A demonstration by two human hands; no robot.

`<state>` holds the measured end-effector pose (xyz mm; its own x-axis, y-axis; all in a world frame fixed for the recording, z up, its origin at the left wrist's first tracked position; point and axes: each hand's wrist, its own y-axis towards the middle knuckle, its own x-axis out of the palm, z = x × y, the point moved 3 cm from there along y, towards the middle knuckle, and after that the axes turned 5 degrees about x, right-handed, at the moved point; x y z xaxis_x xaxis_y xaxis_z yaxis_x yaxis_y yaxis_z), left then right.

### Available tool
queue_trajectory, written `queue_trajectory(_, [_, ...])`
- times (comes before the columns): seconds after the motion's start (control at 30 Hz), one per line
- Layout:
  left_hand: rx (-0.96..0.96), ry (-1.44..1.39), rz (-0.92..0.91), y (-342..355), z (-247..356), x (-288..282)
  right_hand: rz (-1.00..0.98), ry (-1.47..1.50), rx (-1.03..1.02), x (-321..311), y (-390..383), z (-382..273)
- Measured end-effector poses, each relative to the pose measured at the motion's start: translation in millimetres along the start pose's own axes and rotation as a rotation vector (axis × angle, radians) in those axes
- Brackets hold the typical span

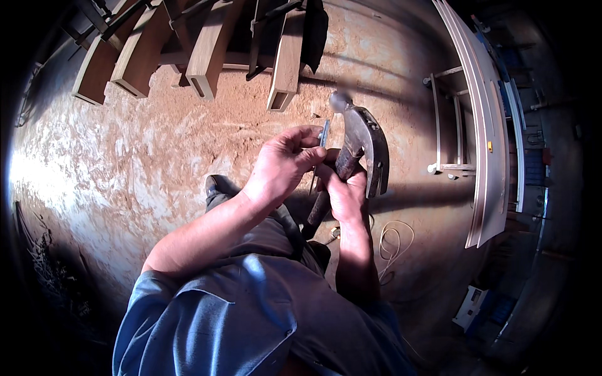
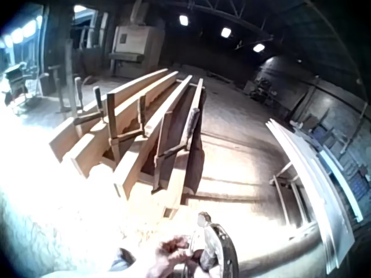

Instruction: The person attaches metal plates to wooden beams using a hammer, then uses a power router on the wood, and uses a chisel with a hammer to clear a cutout area.

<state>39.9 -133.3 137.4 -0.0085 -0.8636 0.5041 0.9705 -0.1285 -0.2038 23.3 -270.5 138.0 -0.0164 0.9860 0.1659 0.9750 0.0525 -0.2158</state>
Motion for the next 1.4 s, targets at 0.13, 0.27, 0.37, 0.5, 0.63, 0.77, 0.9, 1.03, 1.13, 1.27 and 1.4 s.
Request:
queue_trajectory(0.13, [0.002,-0.094,-0.042,-1.9,1.7,-0.1,0.009,-0.006,-0.070,2.4,0.7,-1.8])
queue_trajectory(0.27, [-0.031,-0.041,-0.090,4.3,6.2,-1.6,0.008,0.026,-0.056,3.1,1.8,-3.7])
queue_trajectory(0.37, [-0.051,0.061,-0.097,11.1,11.4,-3.5,0.044,0.023,-0.004,2.3,3.3,-4.4])
queue_trajectory(0.5, [-0.111,0.030,-0.134,15.2,15.4,-3.8,0.084,-0.024,0.036,0.5,4.7,-3.8])
queue_trajectory(0.63, [-0.118,0.126,-0.123,16.2,14.0,-6.7,0.082,-0.027,0.036,-2.8,3.6,-0.7])
queue_trajectory(0.77, [-0.054,0.198,-0.128,23.6,13.2,-9.4,0.055,0.008,0.029,-4.8,1.1,5.6])
queue_trajectory(0.9, [-0.039,0.289,-0.119,25.7,17.0,-12.2,0.032,-0.012,0.054,-3.3,-1.8,13.6])
queue_trajectory(1.03, [-0.084,0.226,-0.106,21.6,19.3,-10.8,0.002,0.007,0.065,-3.4,-3.7,17.8])
queue_trajectory(1.13, [-0.056,0.154,-0.102,20.0,21.5,-11.0,-0.011,0.007,0.069,-3.6,-5.0,20.3])
queue_trajectory(1.27, [-0.030,0.206,-0.121,17.6,23.8,-15.7,-0.052,0.021,0.002,0.0,-6.0,21.7])
queue_trajectory(1.4, [-0.031,0.236,-0.141,12.0,22.2,-15.0,-0.051,0.036,-0.064,2.4,-5.3,17.4])
